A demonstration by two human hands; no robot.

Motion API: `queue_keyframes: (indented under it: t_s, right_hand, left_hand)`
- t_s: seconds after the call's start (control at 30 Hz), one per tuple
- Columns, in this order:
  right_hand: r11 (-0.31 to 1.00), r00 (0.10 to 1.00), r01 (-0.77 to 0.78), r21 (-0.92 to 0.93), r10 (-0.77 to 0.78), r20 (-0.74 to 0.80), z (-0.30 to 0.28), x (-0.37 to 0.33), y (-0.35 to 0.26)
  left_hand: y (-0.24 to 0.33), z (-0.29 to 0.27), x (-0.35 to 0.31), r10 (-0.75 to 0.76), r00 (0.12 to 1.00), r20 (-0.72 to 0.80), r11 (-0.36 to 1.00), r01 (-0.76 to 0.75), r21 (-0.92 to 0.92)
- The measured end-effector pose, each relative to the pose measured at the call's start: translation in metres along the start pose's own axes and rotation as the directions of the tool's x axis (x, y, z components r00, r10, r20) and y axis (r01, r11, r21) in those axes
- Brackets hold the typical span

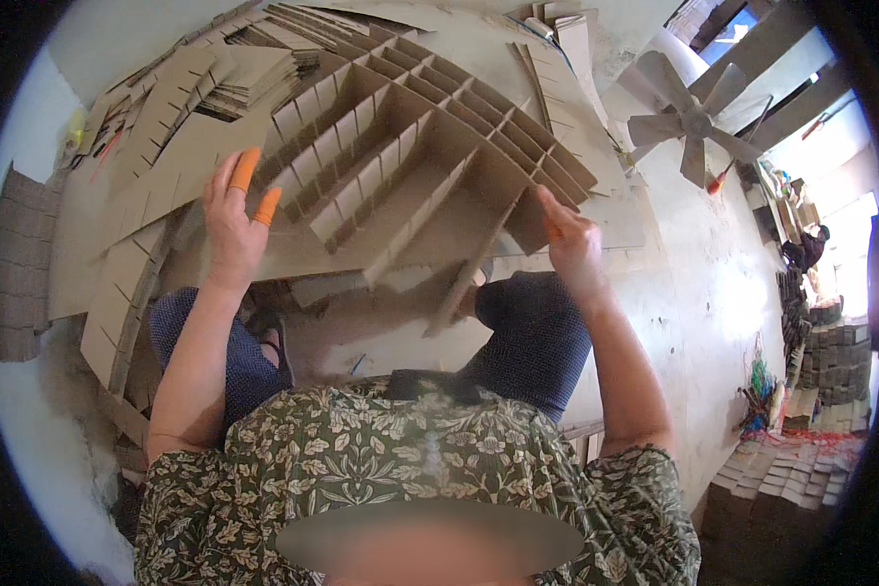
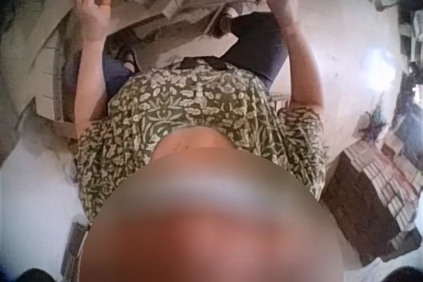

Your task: The person assembles pre-cut cardboard pieces into a grid-like structure by hand. They repeatedly pick up pieces, align them, and press them together to form a larger assembly.

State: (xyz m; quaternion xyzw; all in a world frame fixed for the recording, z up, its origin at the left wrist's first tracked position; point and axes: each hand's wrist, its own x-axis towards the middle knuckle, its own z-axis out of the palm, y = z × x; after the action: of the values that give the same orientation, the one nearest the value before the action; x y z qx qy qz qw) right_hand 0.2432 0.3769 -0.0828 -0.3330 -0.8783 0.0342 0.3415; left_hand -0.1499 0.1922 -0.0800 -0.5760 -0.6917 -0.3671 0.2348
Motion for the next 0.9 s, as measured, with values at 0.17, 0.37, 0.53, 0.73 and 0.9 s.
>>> queue_keyframes:
  t_s: [0.17,0.37,0.53,0.73,0.9]
  right_hand:
    - [0.998,1.000,-0.010,-0.064,0.011,0.010,0.013,-0.005,0.017]
    - [0.994,0.997,-0.071,-0.087,0.068,-0.045,0.000,0.009,-0.009]
    - [0.910,0.979,-0.107,0.400,0.166,-0.116,-0.012,0.028,-0.068]
    - [-0.232,0.812,-0.543,0.807,0.099,0.575,-0.005,0.051,-0.146]
    - [-0.078,0.769,-0.410,0.909,0.506,0.390,-0.021,0.041,-0.130]
  left_hand:
    - [-0.019,0.002,0.001,-0.058,0.991,0.121,0.972,0.028,0.234]
    - [-0.052,0.010,0.026,-0.208,0.968,0.140,0.962,0.176,0.211]
    - [-0.011,-0.017,0.042,0.094,0.983,-0.161,0.978,-0.061,0.198]
    - [0.091,-0.027,0.002,0.521,0.852,-0.050,0.842,-0.522,-0.139]
    - [0.114,-0.014,-0.010,0.507,0.859,-0.066,0.806,-0.500,-0.318]
